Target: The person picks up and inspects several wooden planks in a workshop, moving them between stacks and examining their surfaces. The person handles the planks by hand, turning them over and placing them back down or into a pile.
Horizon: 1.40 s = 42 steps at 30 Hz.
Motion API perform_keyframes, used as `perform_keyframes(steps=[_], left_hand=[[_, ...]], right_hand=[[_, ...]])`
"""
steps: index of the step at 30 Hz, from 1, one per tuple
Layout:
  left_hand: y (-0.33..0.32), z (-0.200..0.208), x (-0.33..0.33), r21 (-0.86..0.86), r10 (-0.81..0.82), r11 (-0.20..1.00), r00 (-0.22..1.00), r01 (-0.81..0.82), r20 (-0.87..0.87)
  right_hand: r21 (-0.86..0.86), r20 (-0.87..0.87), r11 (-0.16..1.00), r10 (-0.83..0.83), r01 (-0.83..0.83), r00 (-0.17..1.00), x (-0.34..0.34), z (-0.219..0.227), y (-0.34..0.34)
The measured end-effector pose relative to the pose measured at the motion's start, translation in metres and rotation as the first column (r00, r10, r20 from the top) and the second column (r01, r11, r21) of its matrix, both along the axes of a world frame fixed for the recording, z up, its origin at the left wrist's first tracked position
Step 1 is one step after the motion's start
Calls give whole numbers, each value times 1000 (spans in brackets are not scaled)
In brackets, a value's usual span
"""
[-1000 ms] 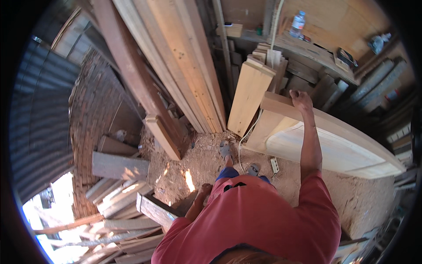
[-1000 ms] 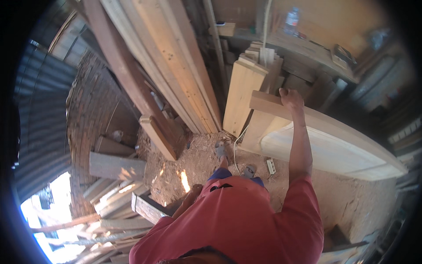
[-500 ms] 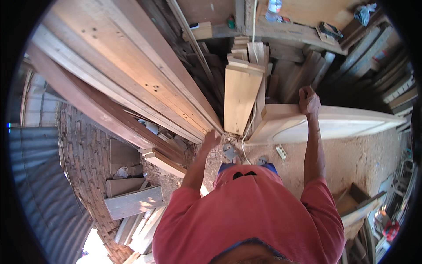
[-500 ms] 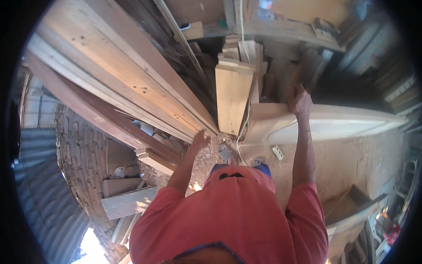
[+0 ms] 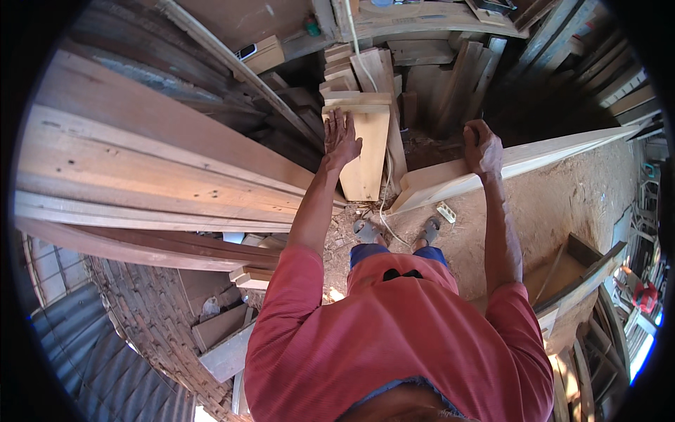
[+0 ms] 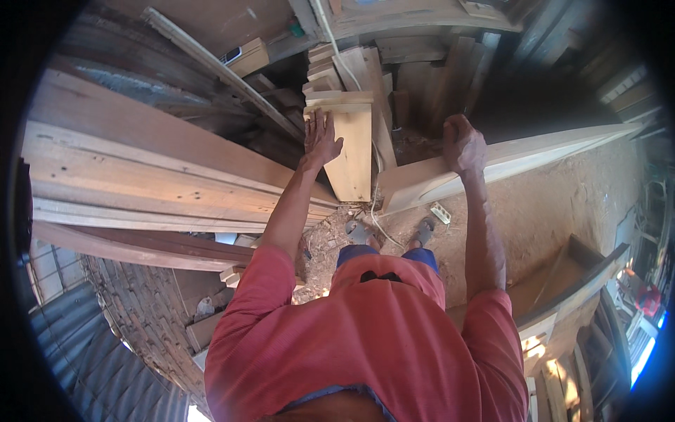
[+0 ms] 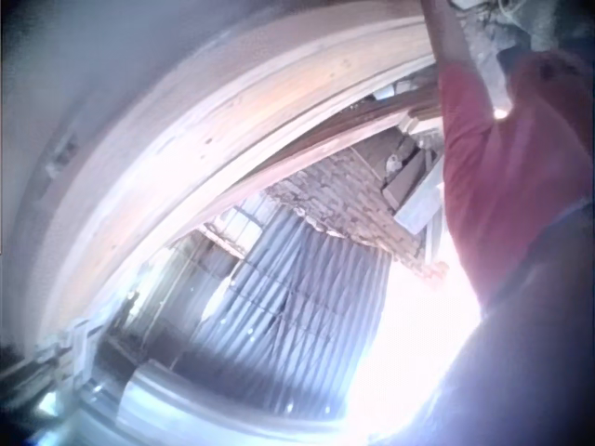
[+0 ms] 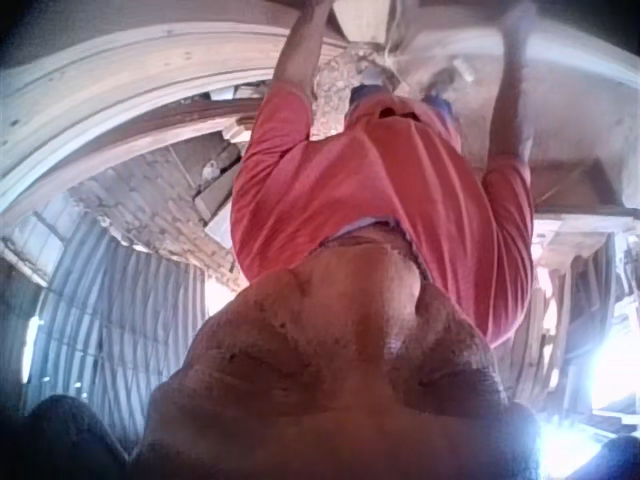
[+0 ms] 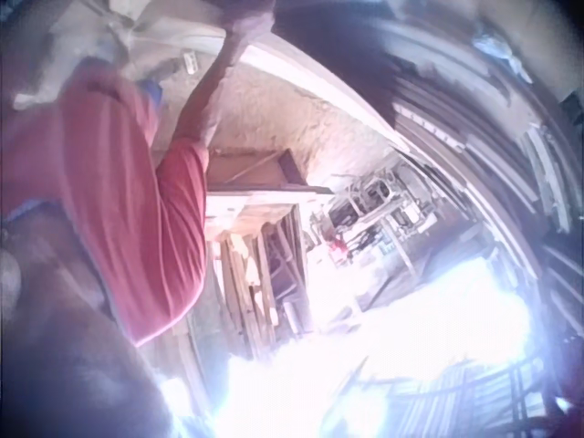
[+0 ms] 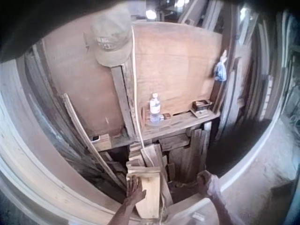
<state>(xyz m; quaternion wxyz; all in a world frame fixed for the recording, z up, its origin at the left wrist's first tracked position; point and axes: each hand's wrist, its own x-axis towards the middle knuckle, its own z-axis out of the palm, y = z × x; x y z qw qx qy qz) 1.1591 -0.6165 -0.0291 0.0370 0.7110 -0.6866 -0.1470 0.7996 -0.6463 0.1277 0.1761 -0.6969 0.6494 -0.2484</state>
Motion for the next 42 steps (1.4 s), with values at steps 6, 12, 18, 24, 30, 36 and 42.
perform_keyframes(steps=[6,12,18,24,30,36,42], left_hand=[[-8,-2,-17,37,63,997,992,-67,110],[0,19,-17,18,-15,1000,985,12,173],[-31,32,-2,63,-39,997,993,32,111],[-22,5,3,33,-30,999,992,26,122],[-5,14,-7,81,-33,997,978,17,204],[51,46,-26,-15,-86,996,965,92,247],[97,77,-23,13,-110,994,982,109,153]], right_hand=[[21,-8,1000,9,-9,1000,1,4,0],[16,-66,999,29,-28,997,4,6,0],[17,-73,1000,17,-16,997,2,6,1],[-6,-54,1000,24,-24,998,2,5,2],[32,-88,999,7,-5,996,3,6,2],[22,-105,1000,20,-18,994,2,4,1],[27,-130,999,29,-26,991,0,3,1]])
